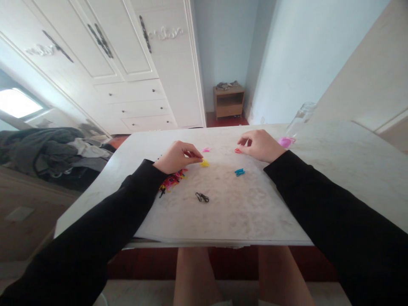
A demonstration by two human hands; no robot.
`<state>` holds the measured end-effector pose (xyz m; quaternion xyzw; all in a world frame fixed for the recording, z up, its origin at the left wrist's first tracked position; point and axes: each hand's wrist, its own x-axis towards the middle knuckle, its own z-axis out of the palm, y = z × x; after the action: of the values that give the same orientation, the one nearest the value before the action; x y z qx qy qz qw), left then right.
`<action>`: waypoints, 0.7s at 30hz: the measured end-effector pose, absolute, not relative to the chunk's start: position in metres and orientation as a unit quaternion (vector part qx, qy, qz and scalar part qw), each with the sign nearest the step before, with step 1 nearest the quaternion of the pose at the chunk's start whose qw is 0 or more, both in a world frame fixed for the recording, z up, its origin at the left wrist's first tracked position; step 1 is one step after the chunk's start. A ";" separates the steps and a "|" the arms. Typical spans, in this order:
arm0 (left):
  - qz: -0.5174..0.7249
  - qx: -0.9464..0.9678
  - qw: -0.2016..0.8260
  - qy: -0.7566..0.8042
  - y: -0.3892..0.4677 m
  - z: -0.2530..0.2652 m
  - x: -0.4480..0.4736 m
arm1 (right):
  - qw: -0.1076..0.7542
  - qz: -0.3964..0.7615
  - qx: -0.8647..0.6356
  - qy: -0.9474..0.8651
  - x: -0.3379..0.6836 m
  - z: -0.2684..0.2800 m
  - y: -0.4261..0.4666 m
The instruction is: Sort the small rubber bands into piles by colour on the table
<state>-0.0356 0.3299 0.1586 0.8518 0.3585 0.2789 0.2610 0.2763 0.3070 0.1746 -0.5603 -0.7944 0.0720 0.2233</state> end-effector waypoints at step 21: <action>0.191 0.848 0.166 0.465 0.347 0.188 -0.071 | 0.223 0.068 -0.556 -0.797 0.274 0.175 0.305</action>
<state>-0.0708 0.3470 0.1881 0.8483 0.4651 0.1911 0.1657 0.2737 0.3046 0.1755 -0.5564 -0.7974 0.0681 0.2234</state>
